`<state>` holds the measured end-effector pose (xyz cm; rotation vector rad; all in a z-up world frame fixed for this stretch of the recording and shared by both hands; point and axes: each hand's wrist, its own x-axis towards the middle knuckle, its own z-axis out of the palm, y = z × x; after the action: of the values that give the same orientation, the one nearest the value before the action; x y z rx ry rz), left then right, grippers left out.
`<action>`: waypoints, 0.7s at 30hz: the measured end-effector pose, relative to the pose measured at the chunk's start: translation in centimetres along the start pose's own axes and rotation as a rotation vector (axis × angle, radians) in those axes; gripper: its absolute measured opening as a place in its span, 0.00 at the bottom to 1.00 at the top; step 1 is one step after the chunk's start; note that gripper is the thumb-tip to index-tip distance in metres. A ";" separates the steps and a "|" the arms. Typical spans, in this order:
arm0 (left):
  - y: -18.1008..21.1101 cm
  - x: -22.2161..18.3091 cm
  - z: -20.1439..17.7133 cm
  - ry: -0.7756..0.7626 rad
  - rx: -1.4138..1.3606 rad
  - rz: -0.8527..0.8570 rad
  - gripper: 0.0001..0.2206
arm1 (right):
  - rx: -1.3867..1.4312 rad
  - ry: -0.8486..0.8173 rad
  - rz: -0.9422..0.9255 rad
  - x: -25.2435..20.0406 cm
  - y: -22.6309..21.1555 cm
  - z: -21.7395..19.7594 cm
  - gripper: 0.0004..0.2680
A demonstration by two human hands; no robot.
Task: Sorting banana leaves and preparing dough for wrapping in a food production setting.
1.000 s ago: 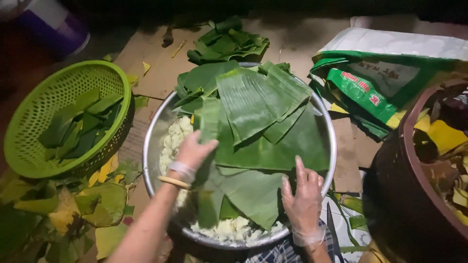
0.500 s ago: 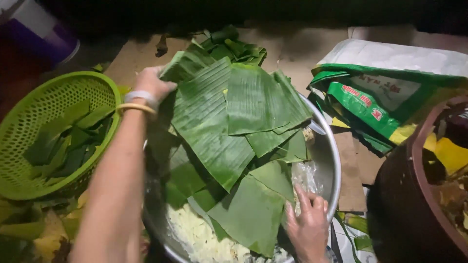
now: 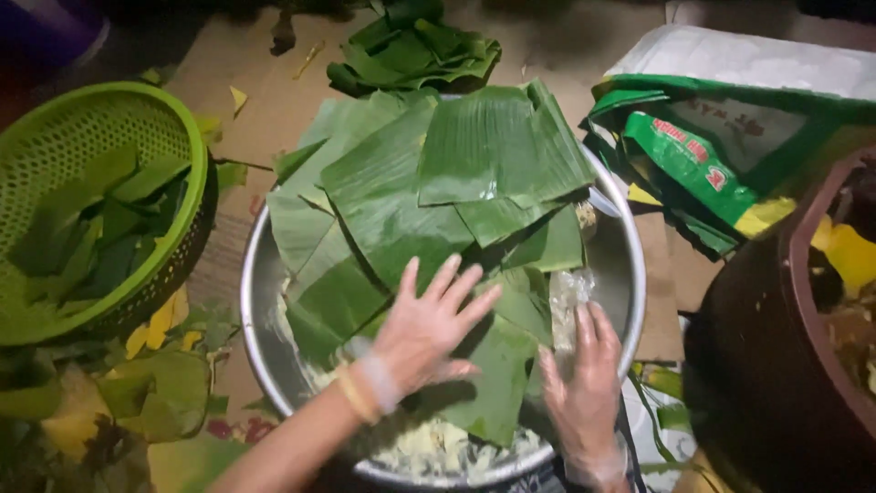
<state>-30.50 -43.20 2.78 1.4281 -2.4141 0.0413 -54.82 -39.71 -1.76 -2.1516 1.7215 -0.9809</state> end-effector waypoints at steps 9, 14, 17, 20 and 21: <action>0.3 1.4 2.1 -0.167 -0.037 -0.064 0.06 | 0.019 0.094 -0.042 0.1 0.4 -0.2 0.28; -8.9 6.5 -9.6 0.019 -0.221 -0.204 0.11 | 0.146 0.128 0.004 0.2 -0.6 -1.2 0.25; -14.1 8.5 -11.6 0.073 -0.182 -0.678 0.26 | 0.165 0.117 0.036 0.0 -0.6 -1.2 0.26; -13.3 8.2 -9.7 0.124 0.327 -0.693 0.39 | 0.183 0.152 0.073 -0.1 -0.7 -1.5 0.26; -10.4 7.9 -9.1 0.189 0.287 -0.618 0.36 | 0.198 0.154 0.064 -0.1 -0.6 -1.5 0.26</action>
<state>-22.62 -53.33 12.26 2.1313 -1.7808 0.3653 -55.27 -39.07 -0.32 -1.9307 1.6674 -1.2712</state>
